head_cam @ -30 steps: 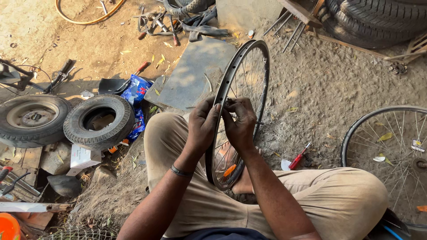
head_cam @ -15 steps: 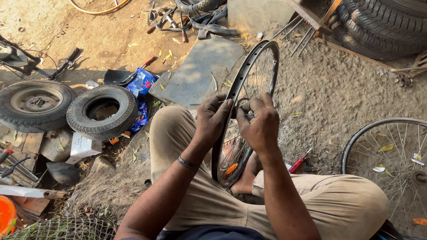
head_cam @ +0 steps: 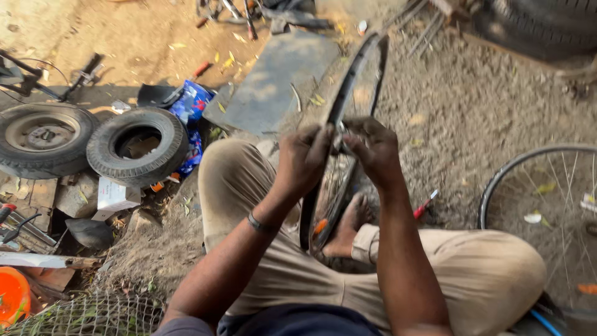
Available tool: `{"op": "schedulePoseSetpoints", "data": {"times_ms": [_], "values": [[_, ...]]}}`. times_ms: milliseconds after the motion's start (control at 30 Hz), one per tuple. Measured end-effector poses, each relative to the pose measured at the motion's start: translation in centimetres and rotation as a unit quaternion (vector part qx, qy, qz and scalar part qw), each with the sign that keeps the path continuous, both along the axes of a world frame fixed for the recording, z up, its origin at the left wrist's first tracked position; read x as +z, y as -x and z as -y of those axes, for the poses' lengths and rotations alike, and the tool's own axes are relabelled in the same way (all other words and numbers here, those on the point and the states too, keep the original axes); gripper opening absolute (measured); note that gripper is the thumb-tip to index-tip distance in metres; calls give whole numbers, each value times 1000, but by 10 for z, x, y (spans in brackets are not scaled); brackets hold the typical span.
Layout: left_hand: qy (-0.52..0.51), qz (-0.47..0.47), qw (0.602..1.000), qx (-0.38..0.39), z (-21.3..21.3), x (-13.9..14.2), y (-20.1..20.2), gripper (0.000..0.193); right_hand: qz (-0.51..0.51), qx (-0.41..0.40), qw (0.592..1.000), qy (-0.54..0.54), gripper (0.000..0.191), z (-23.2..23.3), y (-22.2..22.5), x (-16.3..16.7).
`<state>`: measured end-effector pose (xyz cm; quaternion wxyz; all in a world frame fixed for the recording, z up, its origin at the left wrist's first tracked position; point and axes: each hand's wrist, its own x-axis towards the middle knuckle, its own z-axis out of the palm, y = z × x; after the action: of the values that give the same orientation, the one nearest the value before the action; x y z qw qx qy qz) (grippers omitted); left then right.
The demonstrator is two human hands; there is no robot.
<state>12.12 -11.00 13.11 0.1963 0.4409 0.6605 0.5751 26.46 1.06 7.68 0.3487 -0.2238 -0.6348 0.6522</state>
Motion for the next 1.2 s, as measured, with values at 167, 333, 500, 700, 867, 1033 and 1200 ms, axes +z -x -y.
{"op": "schedulePoseSetpoints", "data": {"times_ms": [167,333,500,700,867,1033,1200], "values": [[25,-2,999,42,-9,-2,-7,31,-38,18,999,4,29,-4,4,-18],[-34,-50,995,84,0,-6,-14,17,-59,29,998,-15,26,6,18,-18],[-69,28,995,64,6,-12,-29,14,-138,8,984,114,20,16,32,-17],[-20,91,993,75,7,-18,-24,16,-156,48,986,29,30,18,25,-15],[-68,82,993,41,6,-20,-24,21,-92,36,995,-30,22,7,17,-17],[-79,163,983,10,6,-16,-26,22,-127,63,989,38,19,6,16,-25],[-64,54,996,29,12,-12,-35,21,-138,39,984,109,21,18,24,-27]]}}
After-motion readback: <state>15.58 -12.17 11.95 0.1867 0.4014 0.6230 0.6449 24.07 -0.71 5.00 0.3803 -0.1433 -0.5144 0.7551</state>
